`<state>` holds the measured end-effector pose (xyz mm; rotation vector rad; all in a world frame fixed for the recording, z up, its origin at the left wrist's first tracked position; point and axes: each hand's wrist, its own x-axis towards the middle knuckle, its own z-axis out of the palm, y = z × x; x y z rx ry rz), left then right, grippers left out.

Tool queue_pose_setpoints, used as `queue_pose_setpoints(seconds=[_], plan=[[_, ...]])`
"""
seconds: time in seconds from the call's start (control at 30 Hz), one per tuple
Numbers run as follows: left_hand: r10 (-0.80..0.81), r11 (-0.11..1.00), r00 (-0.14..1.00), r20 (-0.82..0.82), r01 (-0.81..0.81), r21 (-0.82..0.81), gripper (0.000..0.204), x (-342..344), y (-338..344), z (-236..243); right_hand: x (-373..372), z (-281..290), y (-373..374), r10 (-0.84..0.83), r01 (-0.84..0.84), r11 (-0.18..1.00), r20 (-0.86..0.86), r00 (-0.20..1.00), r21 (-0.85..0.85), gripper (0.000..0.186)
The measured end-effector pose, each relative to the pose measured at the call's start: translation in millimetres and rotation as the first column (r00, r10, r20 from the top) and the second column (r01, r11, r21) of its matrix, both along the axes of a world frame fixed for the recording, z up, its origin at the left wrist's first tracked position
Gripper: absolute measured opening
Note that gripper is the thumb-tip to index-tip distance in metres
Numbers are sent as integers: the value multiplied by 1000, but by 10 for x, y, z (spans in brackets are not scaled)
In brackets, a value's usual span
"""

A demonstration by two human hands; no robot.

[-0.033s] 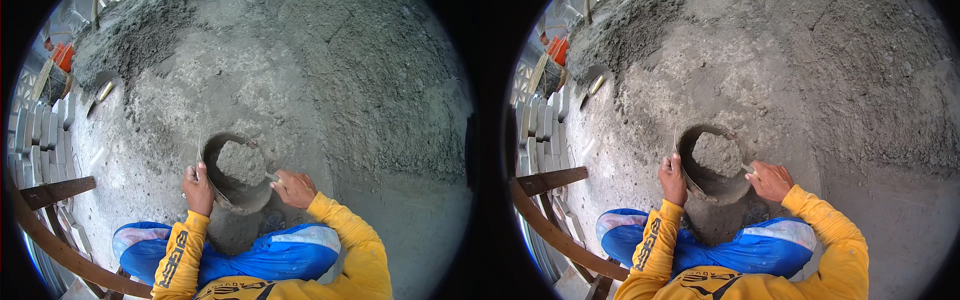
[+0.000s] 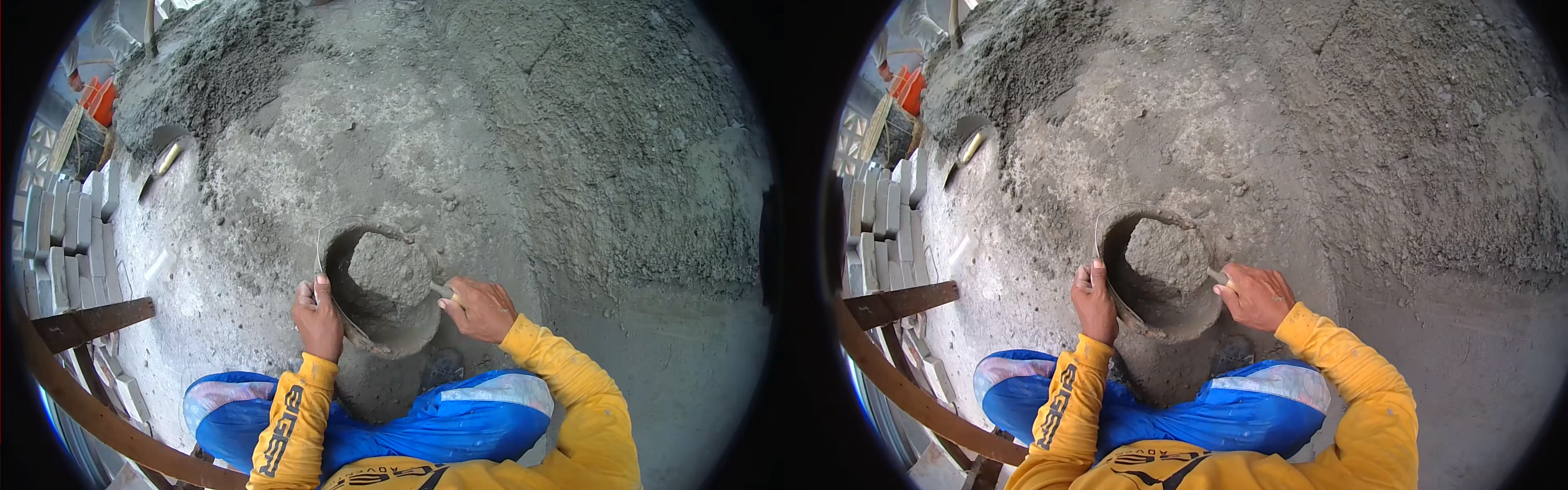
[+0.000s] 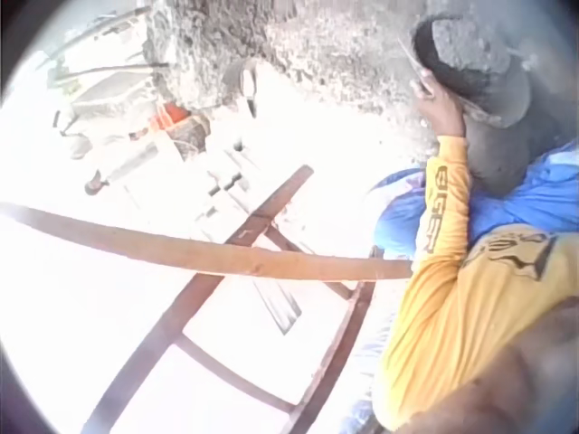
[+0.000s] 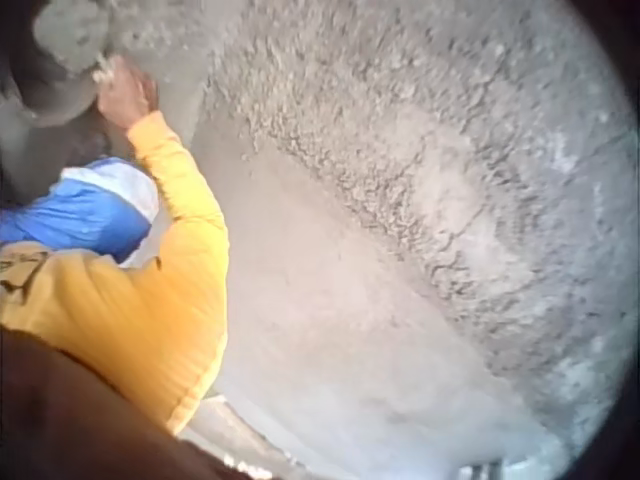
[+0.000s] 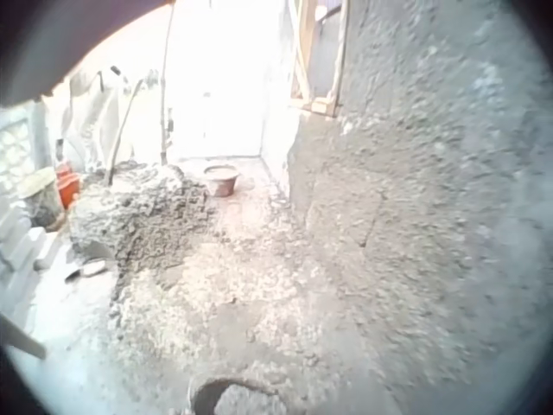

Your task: The person scoops mortar from a bucket using a trowel and applies it onto the wall, smoothing the surface with the trowel.

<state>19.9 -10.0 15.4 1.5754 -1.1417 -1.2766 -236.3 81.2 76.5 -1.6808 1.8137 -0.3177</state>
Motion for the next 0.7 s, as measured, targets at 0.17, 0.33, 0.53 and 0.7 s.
queue_pose_setpoints(seconds=[0.17,0.33,0.53,0.7], plan=[[84,996,994,-69,-85,-8,33,119,-4,4,-99,278,-578,61,-62,990,-12,998,-130,27],[41,999,998,-43,-42,-7,31,100,10,88,-234,51,-1441,256,-170,949,337,906,-265,25],[51,998,997,-55,-49,24,30,-59,38,141,-1766,-978,-2404,-439,292,896,775,455,335,22],[68,993,995,-69,-61,100,24,71,59,264,-2072,-1187,-1085,-571,758,639,743,349,135,25]])
